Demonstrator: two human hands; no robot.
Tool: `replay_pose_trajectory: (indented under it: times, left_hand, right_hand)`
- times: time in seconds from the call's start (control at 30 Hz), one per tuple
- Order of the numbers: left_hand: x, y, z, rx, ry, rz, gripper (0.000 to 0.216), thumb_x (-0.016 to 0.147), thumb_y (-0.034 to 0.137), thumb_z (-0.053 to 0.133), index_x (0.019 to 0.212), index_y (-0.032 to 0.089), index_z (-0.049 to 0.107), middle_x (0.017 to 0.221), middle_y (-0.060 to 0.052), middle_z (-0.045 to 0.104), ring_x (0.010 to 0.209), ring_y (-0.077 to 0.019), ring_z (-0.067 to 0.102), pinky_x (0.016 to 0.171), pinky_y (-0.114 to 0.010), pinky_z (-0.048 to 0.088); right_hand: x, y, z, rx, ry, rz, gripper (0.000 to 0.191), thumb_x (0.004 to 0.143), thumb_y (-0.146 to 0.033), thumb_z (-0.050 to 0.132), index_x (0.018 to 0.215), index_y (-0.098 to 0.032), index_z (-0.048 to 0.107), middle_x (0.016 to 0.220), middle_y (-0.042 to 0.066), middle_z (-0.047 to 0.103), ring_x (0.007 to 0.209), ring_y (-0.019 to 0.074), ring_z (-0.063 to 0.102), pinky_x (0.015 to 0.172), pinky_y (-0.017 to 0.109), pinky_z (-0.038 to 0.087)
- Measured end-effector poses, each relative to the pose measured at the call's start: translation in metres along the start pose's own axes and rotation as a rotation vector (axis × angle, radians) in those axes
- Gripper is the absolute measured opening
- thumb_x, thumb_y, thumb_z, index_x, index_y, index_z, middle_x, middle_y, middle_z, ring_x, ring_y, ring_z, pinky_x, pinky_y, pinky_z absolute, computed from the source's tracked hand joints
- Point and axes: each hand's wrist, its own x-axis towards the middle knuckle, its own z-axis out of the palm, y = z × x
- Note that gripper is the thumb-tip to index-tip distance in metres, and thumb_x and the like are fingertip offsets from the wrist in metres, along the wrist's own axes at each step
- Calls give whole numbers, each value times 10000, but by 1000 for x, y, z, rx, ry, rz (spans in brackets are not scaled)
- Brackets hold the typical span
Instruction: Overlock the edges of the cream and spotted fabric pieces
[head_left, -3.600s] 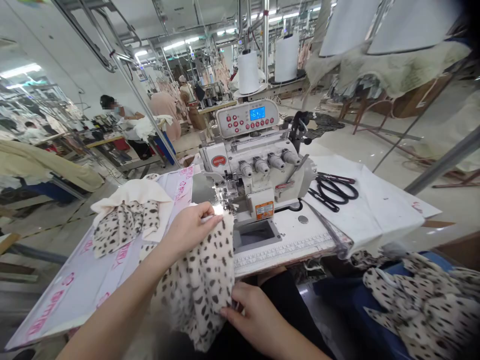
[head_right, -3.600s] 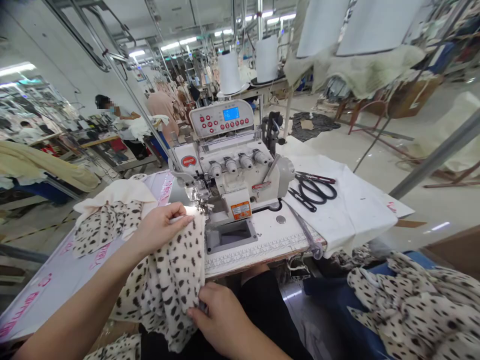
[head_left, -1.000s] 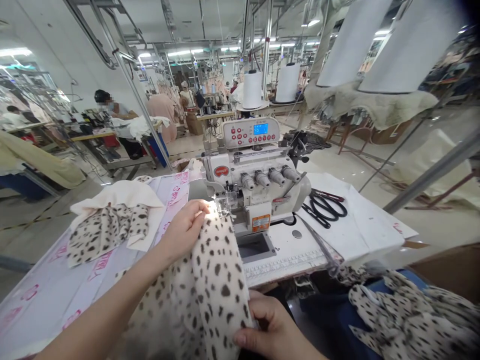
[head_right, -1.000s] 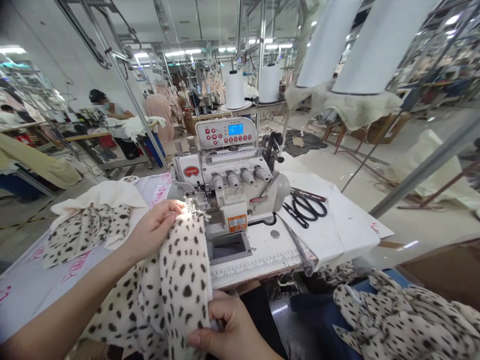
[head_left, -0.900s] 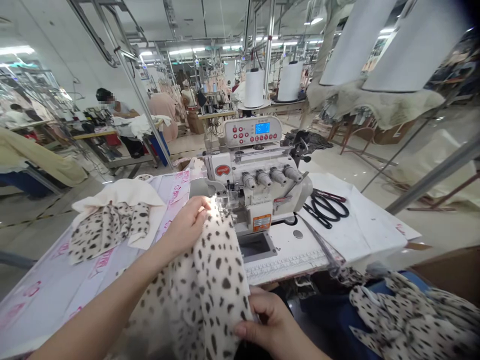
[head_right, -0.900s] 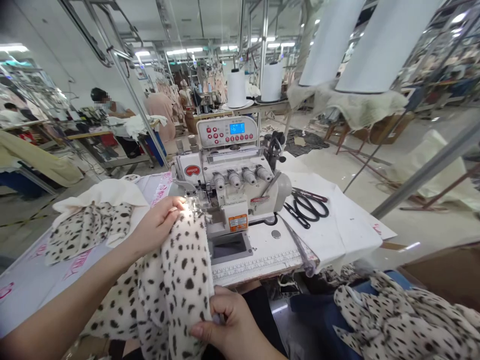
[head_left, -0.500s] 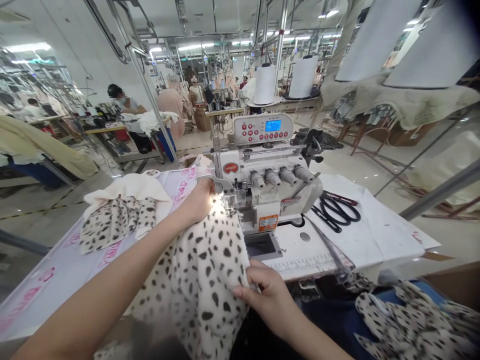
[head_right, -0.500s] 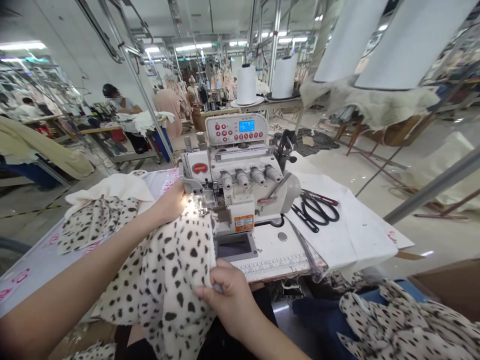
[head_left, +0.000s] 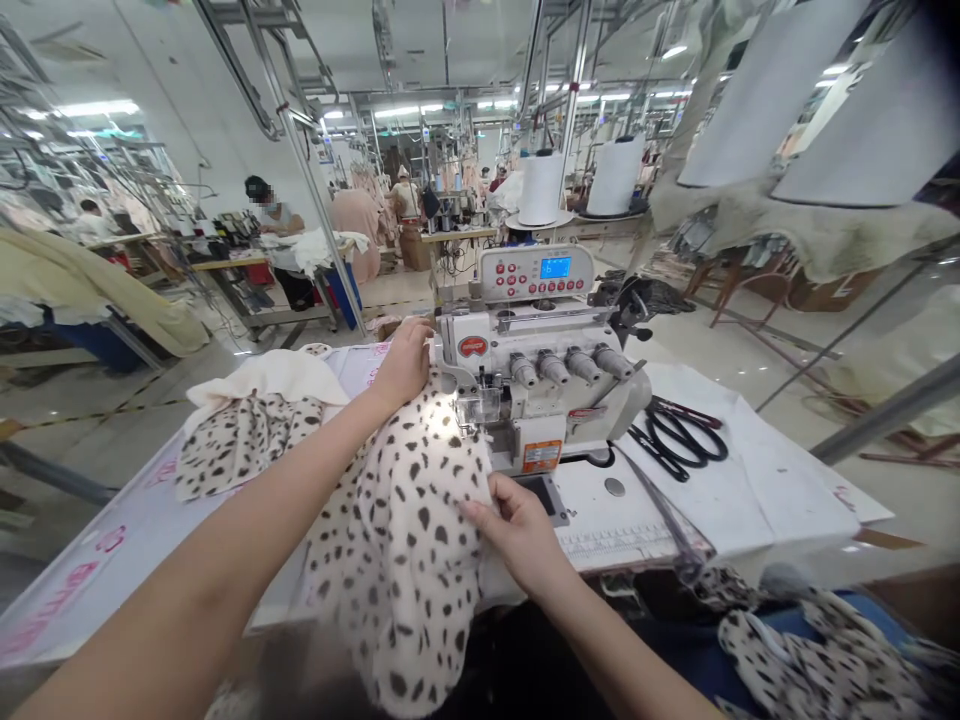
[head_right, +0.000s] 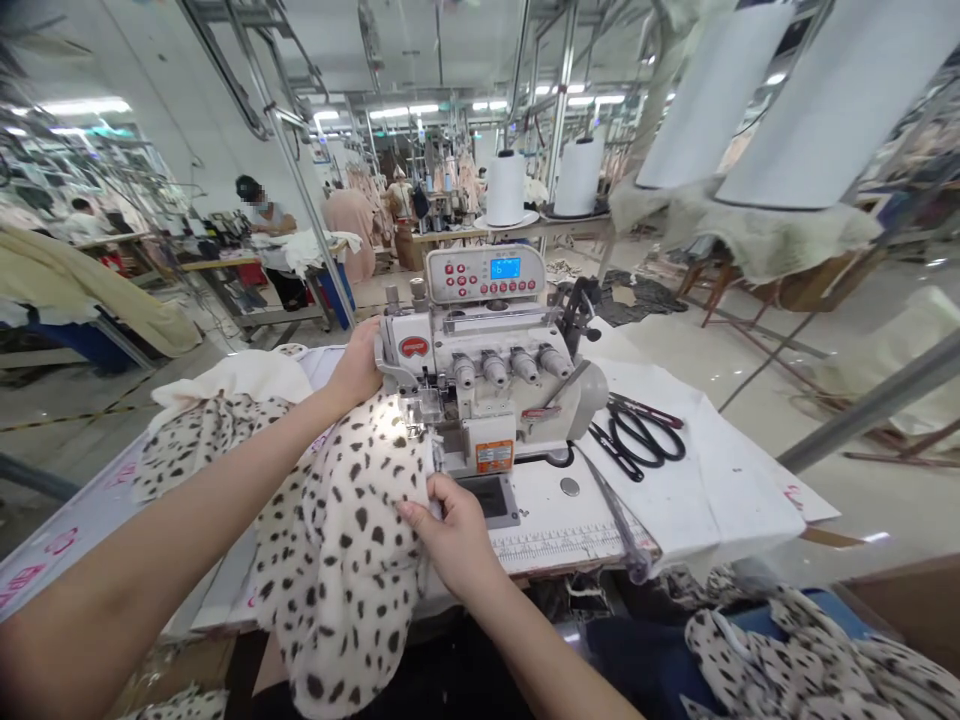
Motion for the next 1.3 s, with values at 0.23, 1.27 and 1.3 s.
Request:
replay_pose_trajectory:
  times: [0.23, 1.27, 1.3]
  left_hand:
    - [-168, 15, -25, -92, -291, -341, 735, 759, 472, 527, 1359, 255, 163, 1369, -135, 299, 1155, -307, 424, 842, -428, 450]
    - [-201, -3, -80, -125, 169, -503, 346, 728, 192, 379, 1059, 191, 478, 962, -56, 586, 854, -202, 562, 723, -329, 460]
    - [-206, 4, -99, -95, 54, -465, 289, 704, 224, 450, 977, 209, 542, 851, -38, 607, 790, -215, 571, 689, -321, 456]
  right_hand:
    - [-49, 18, -6, 362, -190, 190, 585, 675, -336, 699, 1184, -190, 449, 1059, 79, 623, 987, 240, 574, 874, 391, 434]
    - [-114, 49, 51, 299, -95, 214, 462, 741, -451, 616, 1101, -168, 555, 1130, 99, 598, 1033, 276, 543, 903, 449, 409]
    - [-117, 47, 50, 293, -109, 218, 447, 739, -443, 620, 1084, -165, 561, 1111, 96, 608, 1002, 274, 558, 881, 443, 425]
